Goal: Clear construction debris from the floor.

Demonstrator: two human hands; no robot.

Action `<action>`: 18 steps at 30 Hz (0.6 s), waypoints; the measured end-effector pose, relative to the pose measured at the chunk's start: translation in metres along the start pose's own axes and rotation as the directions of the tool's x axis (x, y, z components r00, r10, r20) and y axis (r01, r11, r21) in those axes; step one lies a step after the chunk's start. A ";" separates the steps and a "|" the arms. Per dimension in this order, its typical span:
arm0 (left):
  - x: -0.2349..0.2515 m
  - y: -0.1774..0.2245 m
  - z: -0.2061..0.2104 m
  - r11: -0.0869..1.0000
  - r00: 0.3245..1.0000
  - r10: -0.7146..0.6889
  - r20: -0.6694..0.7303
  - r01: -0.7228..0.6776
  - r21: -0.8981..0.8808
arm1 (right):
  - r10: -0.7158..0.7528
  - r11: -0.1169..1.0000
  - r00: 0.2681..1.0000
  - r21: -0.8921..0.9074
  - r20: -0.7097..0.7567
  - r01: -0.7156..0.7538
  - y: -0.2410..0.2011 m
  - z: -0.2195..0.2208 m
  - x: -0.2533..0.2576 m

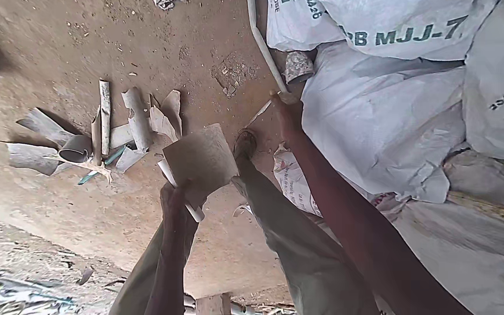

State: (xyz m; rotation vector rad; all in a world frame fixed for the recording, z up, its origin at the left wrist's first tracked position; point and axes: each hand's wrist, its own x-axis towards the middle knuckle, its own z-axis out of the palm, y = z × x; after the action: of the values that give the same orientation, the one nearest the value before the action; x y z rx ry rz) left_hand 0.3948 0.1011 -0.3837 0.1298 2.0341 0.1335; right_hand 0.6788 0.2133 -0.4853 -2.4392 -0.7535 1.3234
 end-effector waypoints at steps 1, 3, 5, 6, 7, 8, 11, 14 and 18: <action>-0.001 -0.008 -0.002 1.000 1.000 0.022 0.018 -0.022 0.014 | 0.059 0.998 0.990 0.045 -0.130 -0.054 0.002 -0.004 0.033; -0.012 -0.021 -0.009 0.997 0.998 0.035 0.053 -0.038 0.067 | 0.199 0.975 0.942 0.152 -0.272 -0.162 0.005 -0.012 0.081; -0.020 -0.028 -0.016 0.989 0.996 0.027 0.082 -0.038 0.141 | 0.270 0.951 0.910 0.234 -0.315 -0.201 0.008 -0.010 0.120; -0.025 -0.032 -0.021 0.981 0.995 0.011 0.100 -0.030 0.192 | 0.291 0.947 0.899 0.234 -0.326 -0.221 0.010 -0.008 0.127; -0.029 -0.037 -0.026 0.970 0.994 -0.004 0.113 -0.024 0.243 | 0.298 0.947 0.895 0.220 -0.331 -0.233 0.011 -0.007 0.128; -0.033 -0.042 -0.030 0.959 0.992 -0.014 0.128 -0.023 0.282 | 0.293 0.948 0.912 0.210 -0.288 -0.238 0.013 -0.008 0.124; -0.039 -0.057 -0.034 0.951 0.987 -0.013 0.159 -0.037 0.306 | 0.140 0.958 0.990 0.247 0.034 -0.144 0.005 -0.013 0.084; -0.045 -0.061 -0.040 0.941 0.983 -0.031 0.179 -0.031 0.338 | -0.013 1.000 0.947 -0.015 0.322 0.018 0.006 -0.014 0.056; -0.051 -0.059 -0.039 0.926 0.981 -0.074 0.179 0.001 0.378 | 0.042 0.873 0.939 -0.470 0.341 0.132 0.022 -0.005 0.076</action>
State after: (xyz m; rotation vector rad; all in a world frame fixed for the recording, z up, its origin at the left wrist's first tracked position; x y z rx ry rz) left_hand 0.3805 0.0335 -0.3302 0.3318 1.8481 -0.2888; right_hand 0.7239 0.2378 -0.5460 -2.5488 -1.3768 1.7417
